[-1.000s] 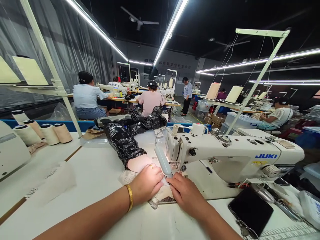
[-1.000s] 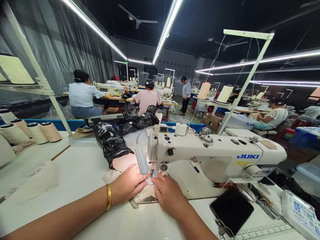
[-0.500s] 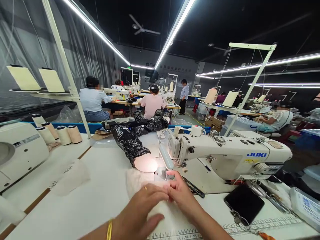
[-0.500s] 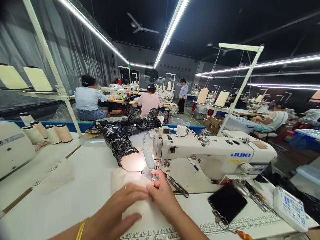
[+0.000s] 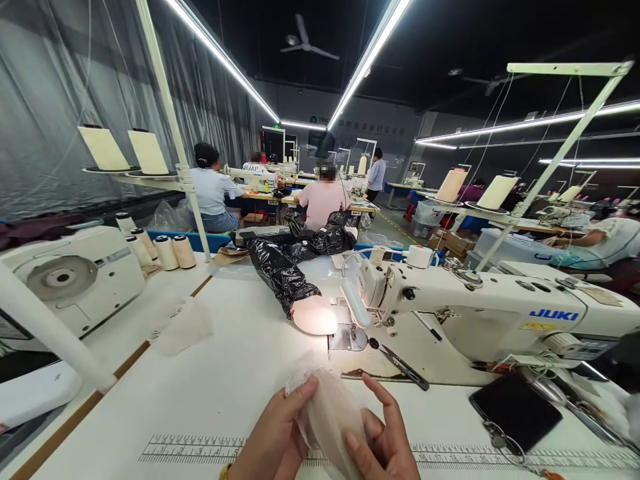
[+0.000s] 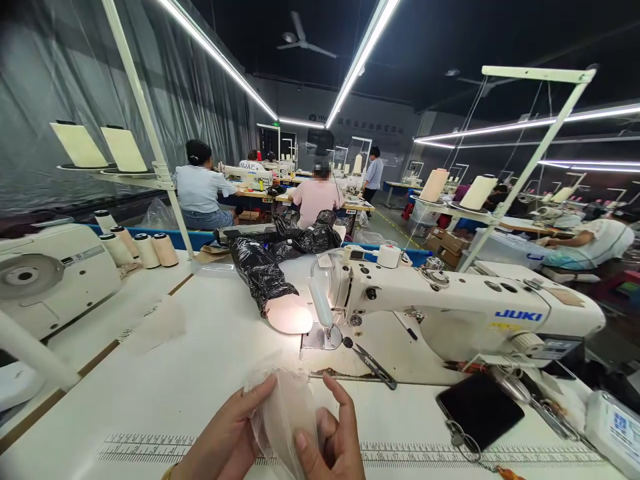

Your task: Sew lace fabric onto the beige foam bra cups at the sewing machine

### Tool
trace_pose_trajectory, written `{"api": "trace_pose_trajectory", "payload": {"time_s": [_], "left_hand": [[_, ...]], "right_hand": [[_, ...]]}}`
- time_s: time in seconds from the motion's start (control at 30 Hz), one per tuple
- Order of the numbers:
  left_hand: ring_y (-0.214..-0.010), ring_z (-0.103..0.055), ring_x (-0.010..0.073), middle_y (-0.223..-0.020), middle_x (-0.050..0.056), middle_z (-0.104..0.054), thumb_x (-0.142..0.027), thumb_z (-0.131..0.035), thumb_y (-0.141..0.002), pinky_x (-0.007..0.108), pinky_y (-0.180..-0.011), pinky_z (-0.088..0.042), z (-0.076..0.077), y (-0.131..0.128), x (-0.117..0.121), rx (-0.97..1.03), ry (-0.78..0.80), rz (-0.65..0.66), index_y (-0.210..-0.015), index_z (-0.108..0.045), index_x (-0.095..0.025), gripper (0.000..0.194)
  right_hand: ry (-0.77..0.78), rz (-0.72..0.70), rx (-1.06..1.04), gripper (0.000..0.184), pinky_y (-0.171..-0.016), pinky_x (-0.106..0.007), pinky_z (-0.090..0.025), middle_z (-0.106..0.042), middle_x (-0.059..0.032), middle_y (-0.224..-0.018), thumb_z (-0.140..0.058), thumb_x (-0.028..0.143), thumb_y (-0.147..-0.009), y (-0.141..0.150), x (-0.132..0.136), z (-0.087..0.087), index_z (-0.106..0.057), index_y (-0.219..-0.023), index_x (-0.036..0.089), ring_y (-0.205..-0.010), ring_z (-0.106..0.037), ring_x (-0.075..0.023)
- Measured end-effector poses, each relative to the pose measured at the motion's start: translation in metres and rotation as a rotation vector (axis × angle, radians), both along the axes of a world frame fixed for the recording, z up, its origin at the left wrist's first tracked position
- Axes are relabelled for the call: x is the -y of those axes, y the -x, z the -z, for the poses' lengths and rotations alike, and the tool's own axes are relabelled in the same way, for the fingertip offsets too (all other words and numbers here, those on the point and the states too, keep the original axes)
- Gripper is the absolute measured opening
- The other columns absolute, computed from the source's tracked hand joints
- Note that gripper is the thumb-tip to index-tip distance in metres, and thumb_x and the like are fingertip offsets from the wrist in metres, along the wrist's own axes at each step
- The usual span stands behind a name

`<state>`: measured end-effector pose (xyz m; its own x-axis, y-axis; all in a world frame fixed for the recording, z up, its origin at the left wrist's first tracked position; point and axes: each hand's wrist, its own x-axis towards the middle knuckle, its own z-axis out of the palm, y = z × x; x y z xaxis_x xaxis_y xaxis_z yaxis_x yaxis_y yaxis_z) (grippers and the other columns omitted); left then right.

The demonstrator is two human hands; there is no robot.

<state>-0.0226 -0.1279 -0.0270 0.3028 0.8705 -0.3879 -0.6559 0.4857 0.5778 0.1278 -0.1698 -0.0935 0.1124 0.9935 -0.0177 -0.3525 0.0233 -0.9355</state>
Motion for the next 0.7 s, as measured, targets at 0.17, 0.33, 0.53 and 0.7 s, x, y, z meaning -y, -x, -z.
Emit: {"api": "trace_pose_trajectory", "payload": {"time_s": [0.17, 0.33, 0.53, 0.7], "left_hand": [[-0.101, -0.074, 0.0331, -0.101, 0.015, -0.079, -0.046, -0.091, -0.078, 0.038, -0.089, -0.060, 0.0008, -0.0029, 0.0008, 0.079, 0.004, 0.064, -0.095, -0.079, -0.009, 0.042], [-0.106, -0.073, 0.0336, -0.106, 0.017, -0.079, -0.033, -0.092, -0.079, 0.037, -0.094, -0.058, -0.0010, -0.0039, 0.0029, 0.011, -0.182, 0.027, -0.098, -0.081, -0.009, 0.032], [-0.107, -0.072, 0.0331, -0.107, 0.016, -0.079, -0.034, -0.095, -0.076, 0.037, -0.095, -0.058, 0.0002, -0.0049, 0.0012, 0.014, -0.170, 0.034, -0.102, -0.082, -0.011, 0.038], [-0.102, -0.074, 0.0339, -0.099, 0.016, -0.080, -0.037, -0.098, -0.069, 0.035, -0.087, -0.059, -0.0031, -0.0084, 0.0003, -0.010, -0.133, 0.041, -0.094, -0.082, -0.009, 0.041]], "right_hand": [[-0.003, 0.070, -0.003, 0.097, -0.072, -0.032, -0.054, -0.064, 0.0012, -0.079, -0.082, 0.067, -0.080, -0.0028, -0.0070, -0.0080, -0.037, -0.156, 0.028, -0.071, -0.066, -0.0210], [0.010, 0.141, -0.029, 0.093, -0.070, -0.031, -0.055, -0.062, 0.0018, -0.077, -0.085, 0.065, -0.079, -0.0022, -0.0049, -0.0038, -0.042, -0.153, 0.026, -0.071, -0.065, -0.0206], [-0.003, 0.128, -0.012, 0.089, -0.067, -0.029, -0.056, -0.065, 0.0009, -0.079, -0.084, 0.065, -0.080, -0.0030, -0.0049, -0.0060, -0.047, -0.151, 0.026, -0.070, -0.067, -0.0202], [0.023, 0.150, -0.063, 0.092, -0.073, -0.034, -0.059, -0.068, -0.0008, -0.082, -0.084, 0.066, -0.079, 0.0028, -0.0033, -0.0061, -0.044, -0.153, 0.027, -0.074, -0.069, -0.0227]]}}
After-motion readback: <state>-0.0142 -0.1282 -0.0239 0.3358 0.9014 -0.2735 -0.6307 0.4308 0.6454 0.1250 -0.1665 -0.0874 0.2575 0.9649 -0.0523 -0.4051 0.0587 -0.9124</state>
